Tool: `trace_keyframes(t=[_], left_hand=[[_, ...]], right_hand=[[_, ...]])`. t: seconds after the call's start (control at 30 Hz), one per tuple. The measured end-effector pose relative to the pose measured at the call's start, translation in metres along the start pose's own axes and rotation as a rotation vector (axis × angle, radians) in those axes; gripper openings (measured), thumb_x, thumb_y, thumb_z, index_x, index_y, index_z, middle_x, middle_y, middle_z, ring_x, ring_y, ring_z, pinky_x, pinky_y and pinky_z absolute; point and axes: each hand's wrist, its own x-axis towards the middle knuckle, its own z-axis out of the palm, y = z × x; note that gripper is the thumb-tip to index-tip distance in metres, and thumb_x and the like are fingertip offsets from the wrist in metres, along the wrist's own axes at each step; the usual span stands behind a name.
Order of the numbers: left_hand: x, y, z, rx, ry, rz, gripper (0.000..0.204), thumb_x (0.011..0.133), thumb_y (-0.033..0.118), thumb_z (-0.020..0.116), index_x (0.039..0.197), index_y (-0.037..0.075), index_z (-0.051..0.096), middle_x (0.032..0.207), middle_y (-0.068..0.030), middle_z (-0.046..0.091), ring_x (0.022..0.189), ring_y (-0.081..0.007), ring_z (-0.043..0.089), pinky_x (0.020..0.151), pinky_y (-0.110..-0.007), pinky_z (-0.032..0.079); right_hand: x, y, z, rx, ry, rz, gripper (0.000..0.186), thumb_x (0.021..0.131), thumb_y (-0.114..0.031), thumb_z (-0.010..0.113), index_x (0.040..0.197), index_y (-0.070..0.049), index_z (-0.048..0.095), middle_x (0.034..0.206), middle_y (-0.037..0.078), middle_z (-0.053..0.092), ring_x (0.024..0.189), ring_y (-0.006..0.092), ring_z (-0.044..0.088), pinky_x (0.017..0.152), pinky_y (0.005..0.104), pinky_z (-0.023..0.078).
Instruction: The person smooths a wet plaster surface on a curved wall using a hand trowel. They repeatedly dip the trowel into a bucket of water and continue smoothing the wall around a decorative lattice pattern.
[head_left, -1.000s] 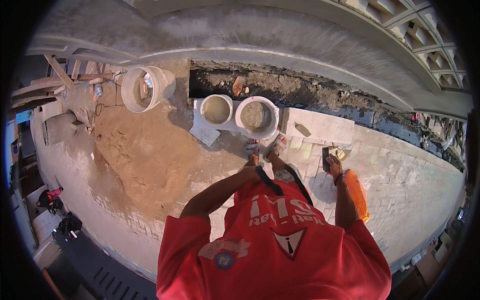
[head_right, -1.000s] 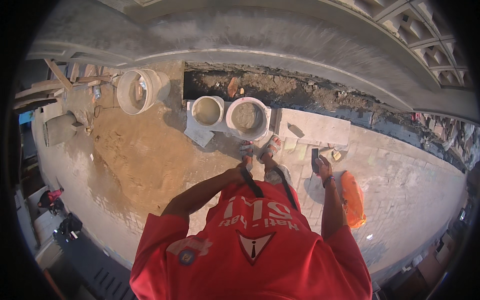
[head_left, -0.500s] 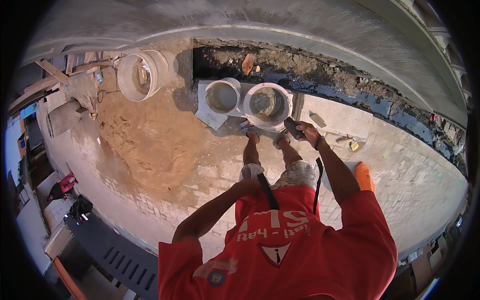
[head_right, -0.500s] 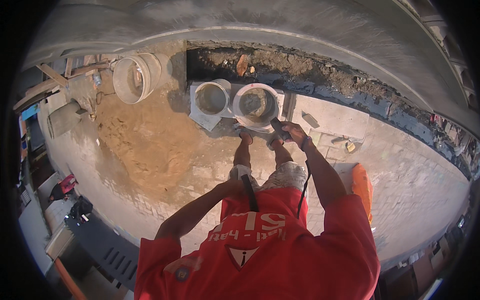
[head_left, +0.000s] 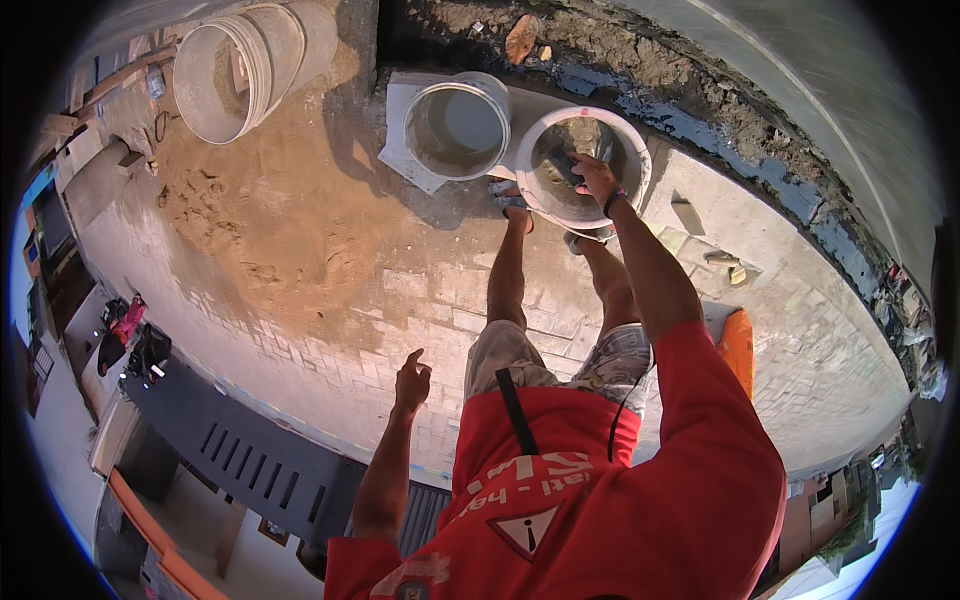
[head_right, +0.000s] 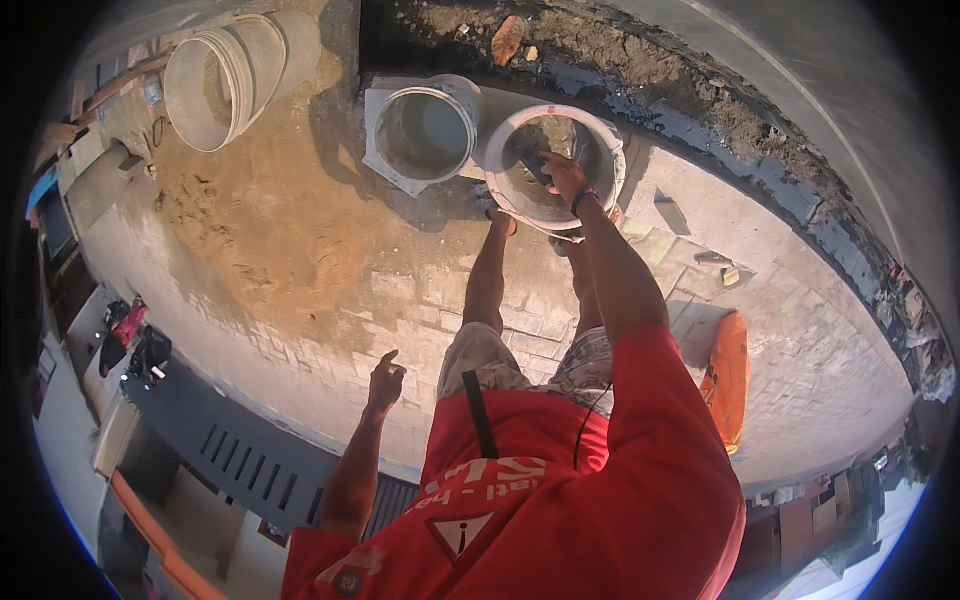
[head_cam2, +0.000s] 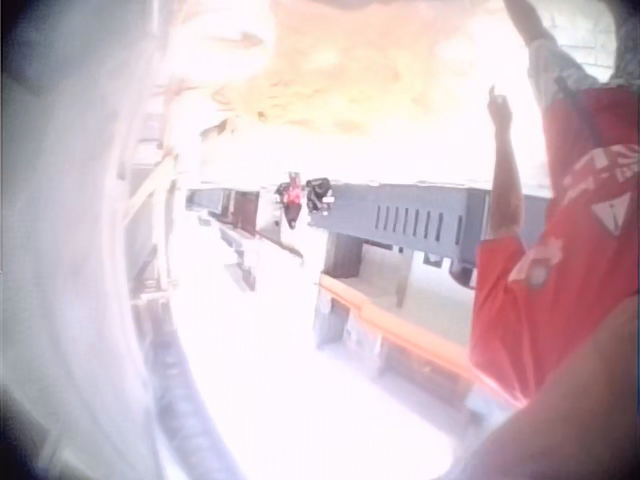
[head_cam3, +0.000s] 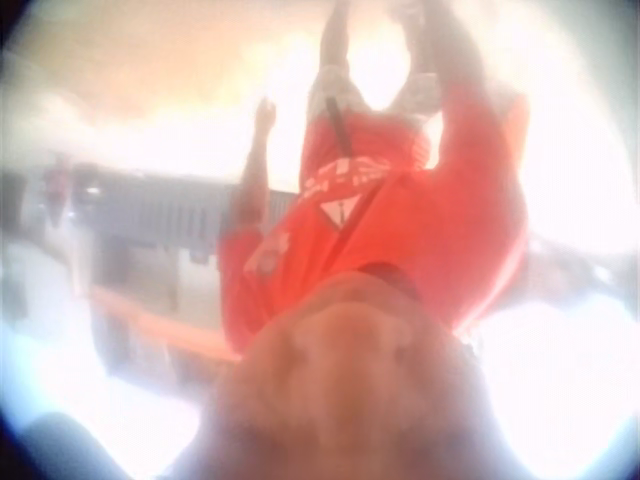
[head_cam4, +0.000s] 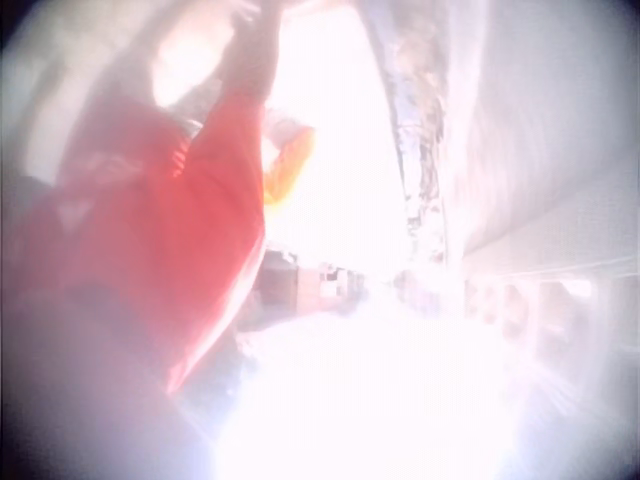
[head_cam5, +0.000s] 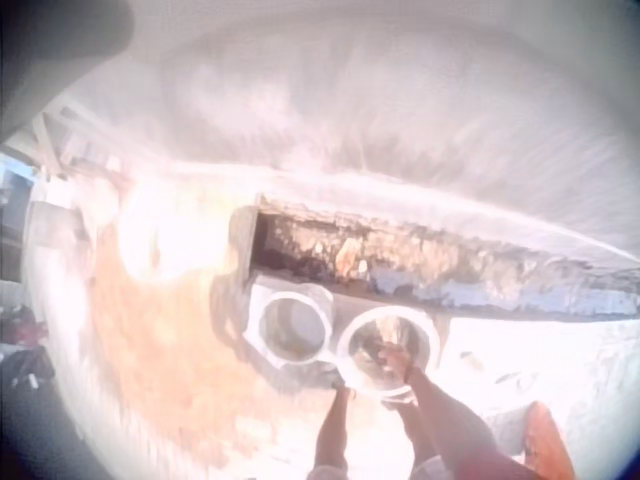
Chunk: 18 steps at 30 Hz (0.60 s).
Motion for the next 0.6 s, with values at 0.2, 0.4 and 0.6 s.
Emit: trace_keyframes(t=[0.2,0.4,0.6], left_hand=[[-0.024,-0.009,0.045,-0.172,-0.135,-0.053,0.045,0.083,0.009,0.049,0.128,0.004,0.047,0.091,-0.0150,0.068,0.089,-0.0272,0.065,0.081,-0.036,0.049],[-0.024,0.005,0.052,-0.234,-0.136,-0.048,0.044,0.085,0.008,0.047,0.128,0.003,0.046,0.093,-0.0152,0.068,0.090,-0.0268,0.065,0.083,-0.036,0.049],[-0.021,-0.001,0.043,-0.239,-0.104,-0.060,0.043,0.085,0.008,0.046,0.128,0.002,0.046,0.092,-0.0154,0.068,0.089,-0.0263,0.065,0.081,-0.036,0.049]], right_hand=[[0.020,0.013,0.008,-0.080,-0.014,-0.095,0.048,0.076,-0.022,0.055,0.124,-0.015,0.059,0.107,0.007,0.064,0.093,0.0188,0.060,0.080,0.0320,0.050],[0.025,0.022,0.014,-0.345,-0.011,-0.189,0.048,0.078,-0.017,0.054,0.126,-0.015,0.057,0.111,0.009,0.064,0.094,0.0177,0.061,0.082,0.0303,0.049],[0.023,0.027,0.015,-0.466,0.021,-0.276,0.048,0.078,-0.015,0.056,0.126,-0.015,0.057,0.115,0.014,0.062,0.101,0.0243,0.061,0.091,0.0316,0.045]])
